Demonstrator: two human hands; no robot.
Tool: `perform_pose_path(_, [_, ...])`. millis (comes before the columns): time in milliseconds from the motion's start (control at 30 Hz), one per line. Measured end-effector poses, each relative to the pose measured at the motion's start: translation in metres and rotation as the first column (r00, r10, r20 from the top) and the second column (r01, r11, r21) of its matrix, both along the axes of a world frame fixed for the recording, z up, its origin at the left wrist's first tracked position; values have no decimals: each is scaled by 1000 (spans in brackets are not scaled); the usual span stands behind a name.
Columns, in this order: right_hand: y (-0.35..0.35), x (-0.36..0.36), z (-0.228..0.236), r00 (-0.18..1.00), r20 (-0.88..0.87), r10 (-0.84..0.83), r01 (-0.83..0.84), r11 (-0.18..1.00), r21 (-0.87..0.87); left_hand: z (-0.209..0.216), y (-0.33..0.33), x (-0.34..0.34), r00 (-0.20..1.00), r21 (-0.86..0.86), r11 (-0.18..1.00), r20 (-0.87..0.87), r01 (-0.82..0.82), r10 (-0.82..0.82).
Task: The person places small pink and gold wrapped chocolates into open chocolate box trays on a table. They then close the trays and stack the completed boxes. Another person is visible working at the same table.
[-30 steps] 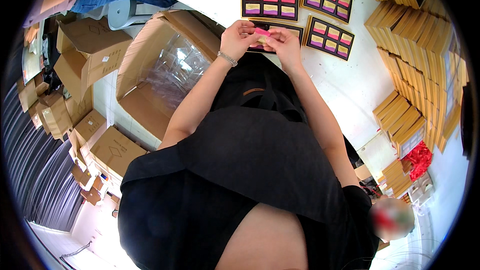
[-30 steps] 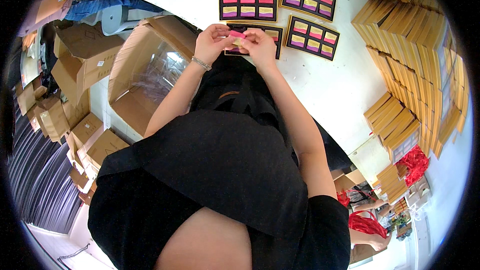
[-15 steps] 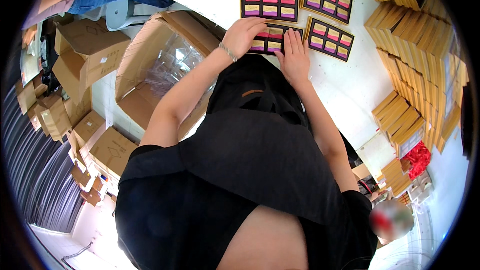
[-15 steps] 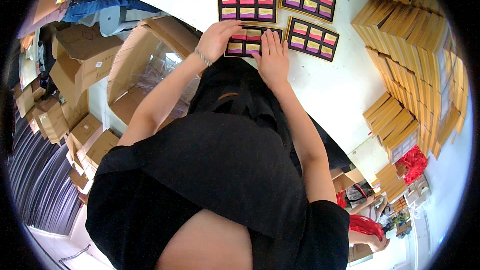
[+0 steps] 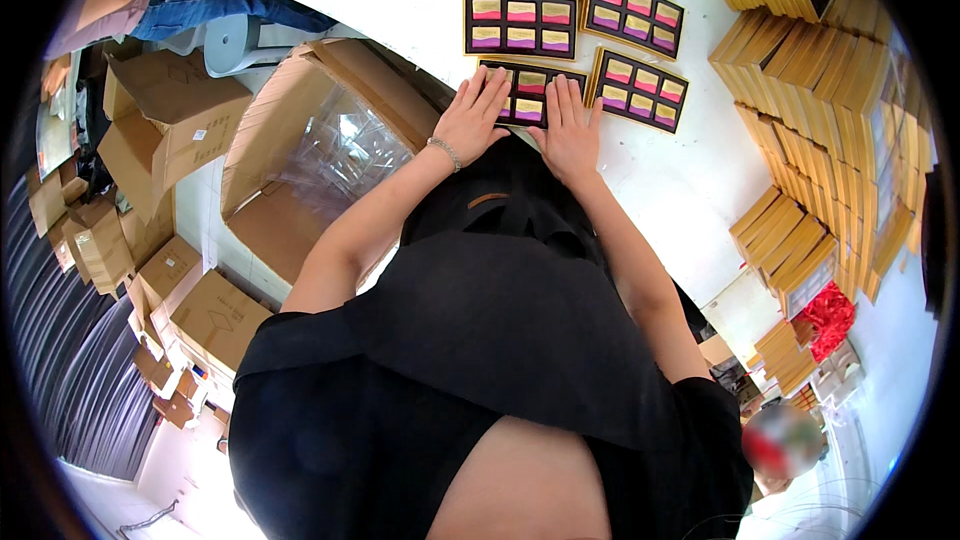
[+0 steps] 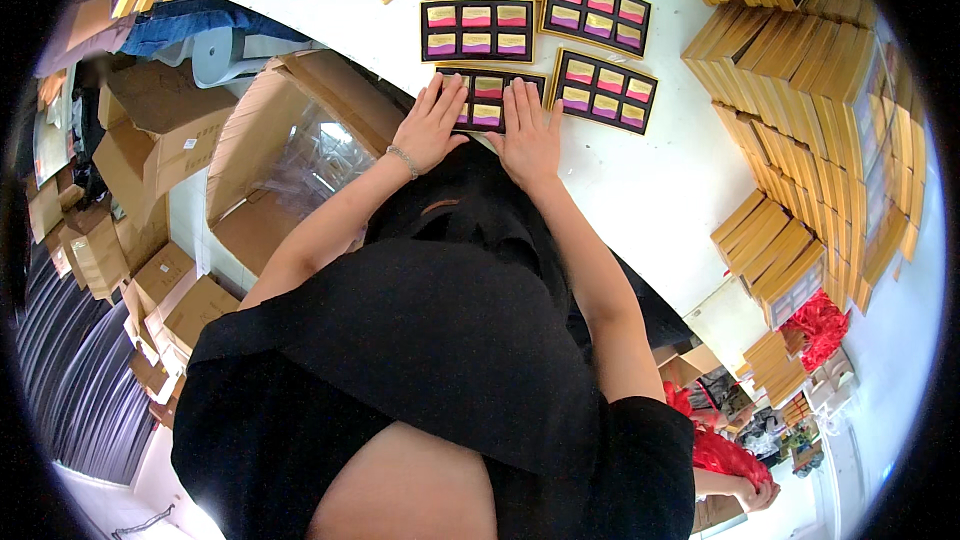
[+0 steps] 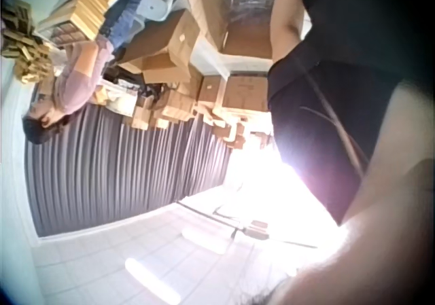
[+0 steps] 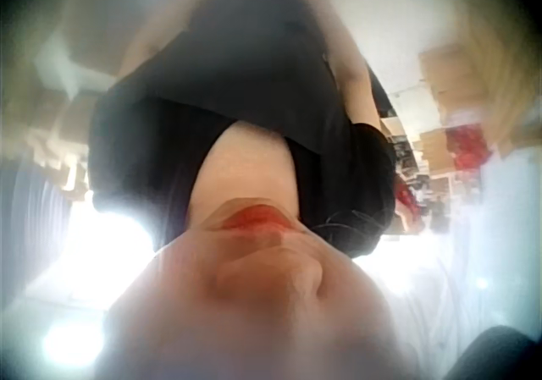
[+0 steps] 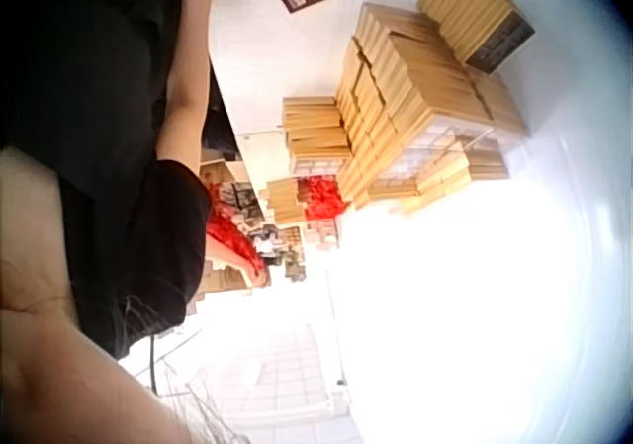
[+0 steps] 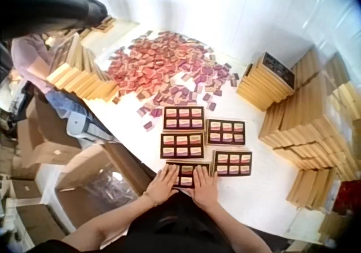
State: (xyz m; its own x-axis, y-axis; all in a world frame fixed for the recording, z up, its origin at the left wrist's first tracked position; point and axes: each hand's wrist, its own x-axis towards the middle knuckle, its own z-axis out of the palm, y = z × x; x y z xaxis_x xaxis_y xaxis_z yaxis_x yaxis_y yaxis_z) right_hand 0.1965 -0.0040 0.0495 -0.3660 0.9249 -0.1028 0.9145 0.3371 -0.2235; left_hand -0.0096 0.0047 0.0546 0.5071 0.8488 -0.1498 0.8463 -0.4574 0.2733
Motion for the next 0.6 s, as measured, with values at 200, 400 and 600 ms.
perform_pose_path(200, [-27, 27, -6, 997, -8, -71, 71, 996, 44, 0, -10, 24, 993, -7, 997, 87, 78, -77])
perform_pose_path(400, [-48, 76, -10, 996, 54, -73, 71, 997, 34, -2, -35, 71, 994, 52, 997, 90, 61, -65])
perform_pose_path(600, [-30, 118, -22, 995, 103, -1, -11, 994, 113, -17, -27, 107, 988, 183, 983, 153, -11, -17])
